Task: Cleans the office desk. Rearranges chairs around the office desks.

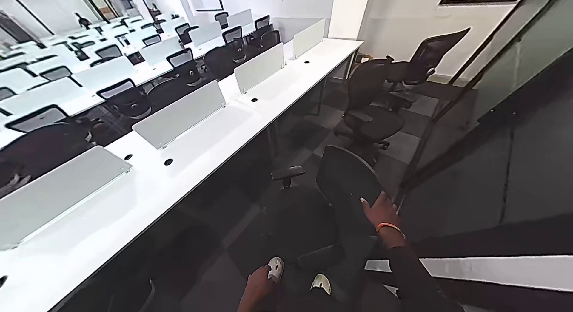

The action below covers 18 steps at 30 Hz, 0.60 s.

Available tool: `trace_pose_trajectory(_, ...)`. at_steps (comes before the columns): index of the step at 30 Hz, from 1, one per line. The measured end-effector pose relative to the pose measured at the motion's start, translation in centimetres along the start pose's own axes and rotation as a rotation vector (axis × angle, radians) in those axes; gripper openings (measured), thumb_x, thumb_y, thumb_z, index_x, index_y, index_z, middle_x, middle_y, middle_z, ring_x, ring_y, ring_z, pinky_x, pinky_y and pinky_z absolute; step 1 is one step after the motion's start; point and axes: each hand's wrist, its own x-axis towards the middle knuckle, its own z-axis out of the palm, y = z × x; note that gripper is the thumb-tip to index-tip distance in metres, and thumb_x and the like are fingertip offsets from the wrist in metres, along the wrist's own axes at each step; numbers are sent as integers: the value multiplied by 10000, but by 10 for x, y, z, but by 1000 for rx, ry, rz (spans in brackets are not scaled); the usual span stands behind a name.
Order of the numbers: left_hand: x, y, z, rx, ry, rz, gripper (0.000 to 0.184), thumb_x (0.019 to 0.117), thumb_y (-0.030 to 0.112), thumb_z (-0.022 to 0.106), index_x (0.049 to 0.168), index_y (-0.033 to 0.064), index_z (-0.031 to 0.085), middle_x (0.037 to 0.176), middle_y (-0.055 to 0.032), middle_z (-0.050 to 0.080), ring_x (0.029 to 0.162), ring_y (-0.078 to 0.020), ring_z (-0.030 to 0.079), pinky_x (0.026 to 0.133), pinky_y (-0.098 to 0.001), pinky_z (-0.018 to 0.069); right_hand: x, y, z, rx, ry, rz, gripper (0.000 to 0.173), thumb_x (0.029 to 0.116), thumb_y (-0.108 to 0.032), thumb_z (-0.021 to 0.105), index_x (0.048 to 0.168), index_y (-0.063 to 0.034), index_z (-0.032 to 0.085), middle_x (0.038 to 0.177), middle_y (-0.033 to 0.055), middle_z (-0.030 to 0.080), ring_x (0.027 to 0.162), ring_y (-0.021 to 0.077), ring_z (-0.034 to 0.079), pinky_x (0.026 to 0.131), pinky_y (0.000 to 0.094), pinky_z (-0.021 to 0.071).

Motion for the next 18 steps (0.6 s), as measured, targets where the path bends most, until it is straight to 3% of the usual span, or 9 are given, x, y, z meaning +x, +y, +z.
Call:
trace_pose_trajectory(1,-3,8,9,-17,-3,-3,458,988,425,549,1335,139,635,1279,-134,686,1205,-332,650,991,-615,508,-4,-3,-4,31,-35,-4,956,966,-556,627,1608,22,217,1535,330,418,1392,481,475,1114,612,431)
trace_pose_trajectory(3,-5,26,22,-16,-14,17,436,985,413,559,1313,138,640,1243,-145,698,1165,-345,668,956,-620,525,-1,1,-8,56,-46,-3,977,938,-540,673,1622,-13,215,1592,327,338,1454,504,378,1140,677,355)
trace_pose_trajectory(5,-6,44,20,-29,-14,79,446,1008,381,569,1373,129,616,1293,-165,679,1201,-360,651,997,-620,509,19,16,-10,51,-6,21,943,929,-440,709,1626,-26,227,1649,321,225,1514,527,243,1147,755,260)
trace_pose_trajectory(6,-6,51,22,-31,-12,107,451,1014,365,555,1396,131,603,1315,-162,671,1219,-351,645,1016,-605,504,28,28,-9,57,-11,59,919,937,-380,711,1623,-12,222,1645,322,234,1510,527,252,1144,753,269)
trace_pose_trajectory(8,-3,62,26,-32,-37,148,453,1026,351,533,1416,128,586,1341,-158,656,1242,-338,633,1039,-586,496,44,54,1,100,-85,149,793,989,-290,643,1594,36,247,1525,318,450,1399,467,480,1116,645,414)
trace_pose_trajectory(9,-1,65,27,-28,-51,169,449,1029,357,524,1412,133,587,1339,-153,656,1237,-332,636,1032,-582,501,47,63,6,172,-142,173,714,1036,-284,586,1569,62,262,1463,327,511,1353,449,536,1109,603,439)
trace_pose_trajectory(11,1,70,22,-27,-84,189,458,1027,362,529,1422,137,583,1356,-151,650,1251,-330,629,1040,-589,494,45,66,11,262,-196,194,602,1068,-286,534,1499,95,358,1410,343,542,1328,447,553,1111,589,436)
trace_pose_trajectory(15,7,72,4,34,-99,246,443,1011,362,548,1368,108,613,1293,-161,670,1216,-334,642,1023,-583,506,10,41,10,173,-293,308,503,1032,-350,539,1258,92,618,1271,306,644,1239,422,618,1036,606,480)
trace_pose_trajectory(18,17,90,-18,96,-119,310,430,1015,355,551,1341,83,618,1293,-178,661,1222,-352,634,1018,-597,502,-8,42,2,0,-578,306,660,959,-484,676,1294,80,601,1269,292,647,1159,403,667,977,579,539)
